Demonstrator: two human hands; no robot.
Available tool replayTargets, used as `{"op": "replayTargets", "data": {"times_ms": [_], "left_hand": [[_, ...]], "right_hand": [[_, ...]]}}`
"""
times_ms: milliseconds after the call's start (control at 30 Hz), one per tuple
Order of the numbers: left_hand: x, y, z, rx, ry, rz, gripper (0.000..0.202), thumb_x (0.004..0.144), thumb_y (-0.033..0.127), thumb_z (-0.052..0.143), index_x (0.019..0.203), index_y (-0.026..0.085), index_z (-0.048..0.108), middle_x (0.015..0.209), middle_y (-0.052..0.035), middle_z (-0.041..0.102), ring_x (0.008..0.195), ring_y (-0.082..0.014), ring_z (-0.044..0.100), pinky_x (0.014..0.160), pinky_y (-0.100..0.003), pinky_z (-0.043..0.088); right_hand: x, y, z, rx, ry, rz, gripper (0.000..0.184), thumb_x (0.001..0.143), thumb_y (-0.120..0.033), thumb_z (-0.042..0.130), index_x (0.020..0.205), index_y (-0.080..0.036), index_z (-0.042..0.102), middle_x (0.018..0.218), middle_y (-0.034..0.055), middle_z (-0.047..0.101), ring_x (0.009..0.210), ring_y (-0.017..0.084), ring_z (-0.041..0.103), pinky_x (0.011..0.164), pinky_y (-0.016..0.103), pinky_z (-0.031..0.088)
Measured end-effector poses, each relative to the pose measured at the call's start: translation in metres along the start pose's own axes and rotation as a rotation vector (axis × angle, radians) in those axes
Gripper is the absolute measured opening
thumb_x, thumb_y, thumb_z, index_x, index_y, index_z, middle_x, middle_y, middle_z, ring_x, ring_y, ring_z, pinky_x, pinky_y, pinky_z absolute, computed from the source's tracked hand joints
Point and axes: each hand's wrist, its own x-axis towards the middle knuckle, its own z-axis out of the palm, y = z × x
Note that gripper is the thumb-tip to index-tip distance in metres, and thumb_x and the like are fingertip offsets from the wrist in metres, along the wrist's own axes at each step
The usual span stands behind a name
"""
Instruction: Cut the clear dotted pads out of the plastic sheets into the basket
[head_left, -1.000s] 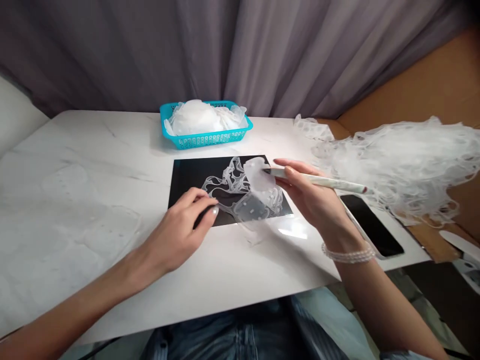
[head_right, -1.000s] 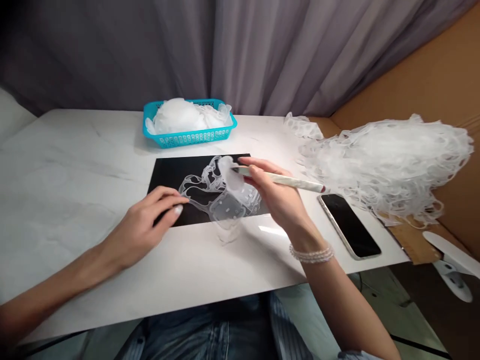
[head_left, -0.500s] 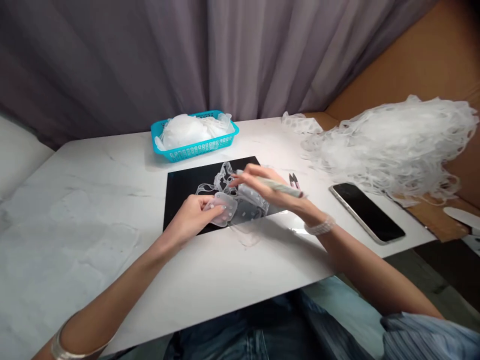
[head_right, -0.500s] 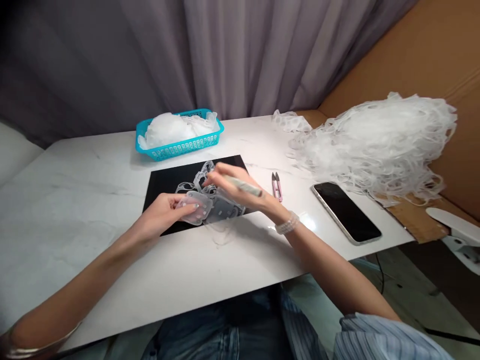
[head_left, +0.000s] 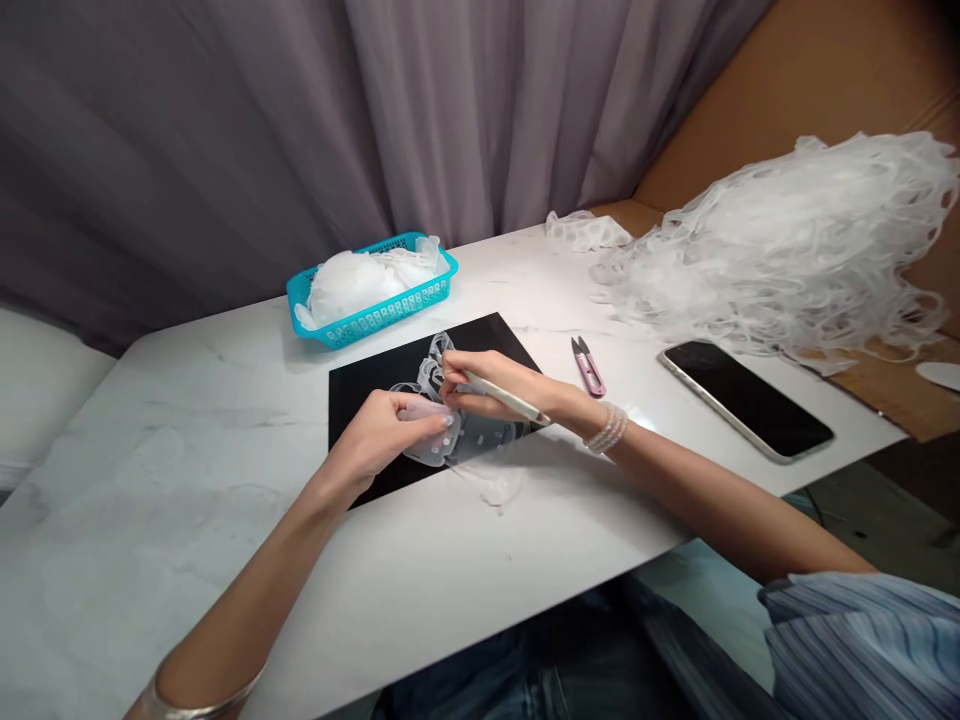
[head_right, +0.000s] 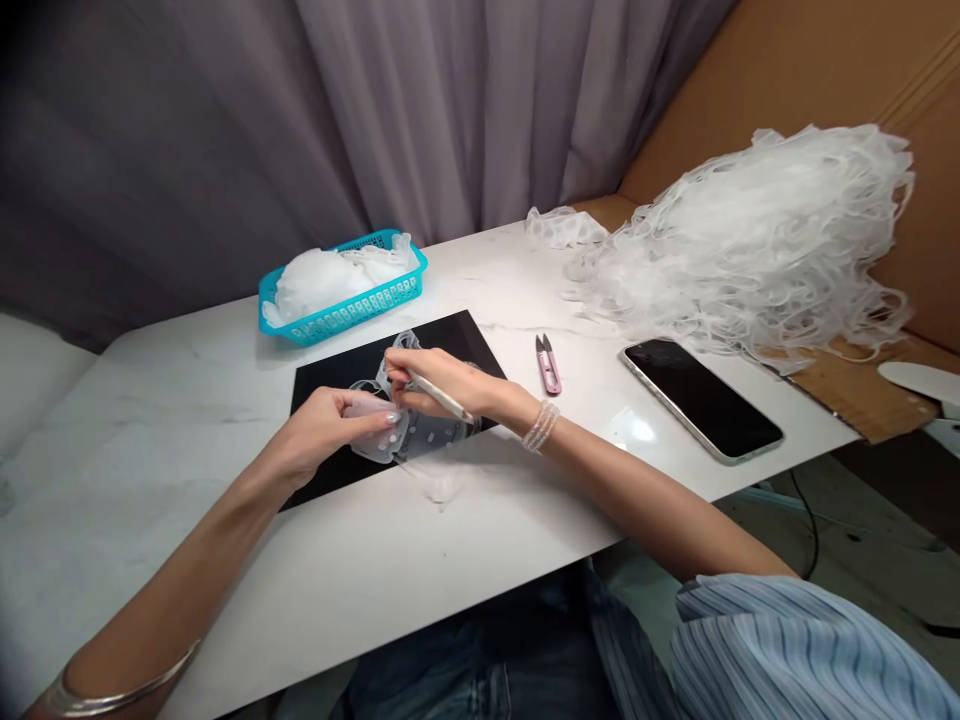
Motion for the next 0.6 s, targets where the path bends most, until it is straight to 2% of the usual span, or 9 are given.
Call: {"op": "replayTargets", "data": {"times_ms": [100, 233, 367, 467, 600], "left_hand": [[0.003, -0.001, 0.007, 0.028, 0.044, 0.044, 0.023, 0.078, 0.035, 0.073, 0.068, 0.014, 0.075, 0.069, -0.0051, 0.071, 0.065, -0.0175, 0.065, 0.058, -0.024, 0.048], [0.001, -0.014, 0.009, 0.001, 0.141, 0.192, 0.025, 0.079, 0.038, 0.075, 0.086, 0.014, 0.080, 0.083, -0.0066, 0.077, 0.077, -0.0215, 0.069, 0.069, -0.028, 0.053], [0.001, -0.026, 0.007, -0.057, 0.202, 0.224, 0.027, 0.077, 0.039, 0.079, 0.089, 0.015, 0.080, 0.082, -0.0066, 0.077, 0.075, -0.0201, 0.069, 0.069, -0.027, 0.055], [0.003, -0.029, 0.006, -0.110, 0.196, 0.201, 0.026, 0.077, 0.039, 0.080, 0.088, 0.015, 0.080, 0.080, -0.0057, 0.076, 0.073, -0.0178, 0.068, 0.066, -0.025, 0.054], [0.005, -0.030, 0.004, -0.135, 0.172, 0.141, 0.028, 0.076, 0.040, 0.081, 0.092, 0.016, 0.079, 0.075, -0.0033, 0.072, 0.067, -0.0140, 0.064, 0.061, -0.022, 0.051]], "right_hand": [[-0.003, 0.000, 0.005, -0.110, 0.033, -0.024, 0.024, 0.086, -0.011, 0.046, 0.078, -0.024, 0.028, 0.071, -0.0064, 0.044, 0.062, 0.011, 0.031, 0.061, 0.026, 0.030], [-0.003, 0.012, 0.012, -0.145, 0.108, -0.089, 0.027, 0.082, -0.005, 0.043, 0.075, -0.024, 0.025, 0.069, -0.0061, 0.033, 0.064, 0.012, 0.028, 0.060, 0.026, 0.026], [0.001, 0.021, 0.017, -0.111, 0.120, -0.123, 0.028, 0.081, -0.006, 0.043, 0.076, -0.024, 0.023, 0.070, -0.0056, 0.032, 0.065, 0.012, 0.027, 0.060, 0.026, 0.025], [0.000, 0.019, 0.016, -0.056, 0.142, -0.069, 0.027, 0.083, -0.009, 0.044, 0.076, -0.024, 0.023, 0.068, -0.0062, 0.033, 0.064, 0.012, 0.026, 0.059, 0.026, 0.026], [-0.005, 0.015, 0.010, 0.088, 0.142, -0.043, 0.026, 0.086, -0.017, 0.049, 0.077, -0.024, 0.026, 0.072, -0.0047, 0.045, 0.066, 0.012, 0.037, 0.063, 0.026, 0.032]]}}
